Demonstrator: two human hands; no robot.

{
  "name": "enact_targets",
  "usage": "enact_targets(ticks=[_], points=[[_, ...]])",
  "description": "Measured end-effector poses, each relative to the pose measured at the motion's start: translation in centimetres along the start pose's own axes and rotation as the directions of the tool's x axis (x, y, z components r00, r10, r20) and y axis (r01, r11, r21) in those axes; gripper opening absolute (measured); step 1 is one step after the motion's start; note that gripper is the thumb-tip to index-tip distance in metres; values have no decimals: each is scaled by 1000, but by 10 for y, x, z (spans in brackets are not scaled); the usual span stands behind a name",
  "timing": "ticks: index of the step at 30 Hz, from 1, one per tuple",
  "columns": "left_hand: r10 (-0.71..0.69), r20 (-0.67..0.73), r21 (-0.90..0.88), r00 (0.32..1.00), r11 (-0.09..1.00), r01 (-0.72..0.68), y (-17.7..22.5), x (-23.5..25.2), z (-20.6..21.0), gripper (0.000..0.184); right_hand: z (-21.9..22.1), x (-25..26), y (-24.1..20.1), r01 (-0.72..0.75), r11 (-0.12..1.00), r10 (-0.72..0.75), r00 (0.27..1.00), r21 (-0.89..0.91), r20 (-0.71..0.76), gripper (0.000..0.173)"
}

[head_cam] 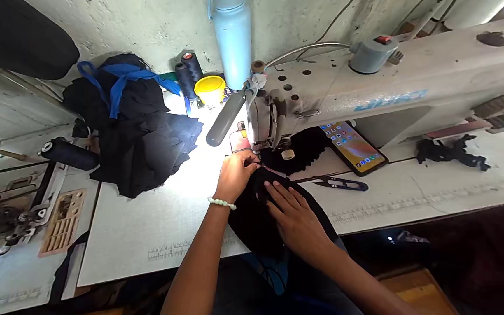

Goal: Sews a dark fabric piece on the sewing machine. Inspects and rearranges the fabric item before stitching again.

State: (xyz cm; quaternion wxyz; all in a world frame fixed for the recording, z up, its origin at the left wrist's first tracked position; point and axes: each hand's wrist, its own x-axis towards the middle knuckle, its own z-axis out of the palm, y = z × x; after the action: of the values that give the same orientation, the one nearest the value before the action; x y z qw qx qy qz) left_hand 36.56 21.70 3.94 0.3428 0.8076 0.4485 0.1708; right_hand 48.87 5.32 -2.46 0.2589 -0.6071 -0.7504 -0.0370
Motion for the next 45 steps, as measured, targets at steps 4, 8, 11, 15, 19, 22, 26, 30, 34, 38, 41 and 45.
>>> enact_targets(ticks=[4, 8, 11, 15, 19, 22, 26, 30, 34, 38, 41, 45], points=[[-67, 12, 32, 998, 997, 66, -1, 4, 3, 15, -1, 0, -1, -2, 1000, 2, 1000, -1, 6, 32], [-105, -1, -30, 994, 994, 105, -1, 3, 2, 28, -2, 1, -1, -12, 1000, 12, 1000, 8, 8, 33], [-100, -1, -36, 995, 994, 100, -3, 4, 3, 32, -11, 9, 1, -55, 991, 51, 998, 125, 33, 26], [-111, -14, -58, 994, 992, 110, -4, 4, 4, 35, -22, 37, 10, -127, 948, 163, 981, 291, -102, 23], [-107, -20, -19, 994, 994, 106, -2, 3, 3, 30, -7, 67, 22, -194, 897, 254, 962, 397, -103, 22], [-16, -68, 4, 998, 1000, 16, -9, 2, 5, 20, 9, 76, 31, -214, 900, 245, 969, 380, -34, 23], [52, -76, 1, 996, 999, -52, -17, 1, 3, 16, 14, 73, 33, -183, 926, 206, 978, 330, -36, 20], [30, 23, -2, 999, 1000, -30, -13, 5, -7, 19, 16, 69, 32, -151, 937, 184, 980, 314, -80, 20], [61, 54, 38, 997, 997, -63, -10, 9, -8, 16, 19, 68, 34, -119, 935, 184, 968, 333, -171, 21], [59, 15, 28, 998, 998, -60, -12, 7, -5, 16, 19, 65, 34, -52, 955, 97, 985, 293, -142, 19], [202, -130, 61, 971, 979, -195, -20, -2, 6, 12, 19, 63, 33, -10, 977, 34, 993, 214, -110, 20], [528, -190, 243, 828, 842, -482, -38, -19, 20, 16, 17, 63, 34, 13, 985, 4, 996, 174, -94, 18]])
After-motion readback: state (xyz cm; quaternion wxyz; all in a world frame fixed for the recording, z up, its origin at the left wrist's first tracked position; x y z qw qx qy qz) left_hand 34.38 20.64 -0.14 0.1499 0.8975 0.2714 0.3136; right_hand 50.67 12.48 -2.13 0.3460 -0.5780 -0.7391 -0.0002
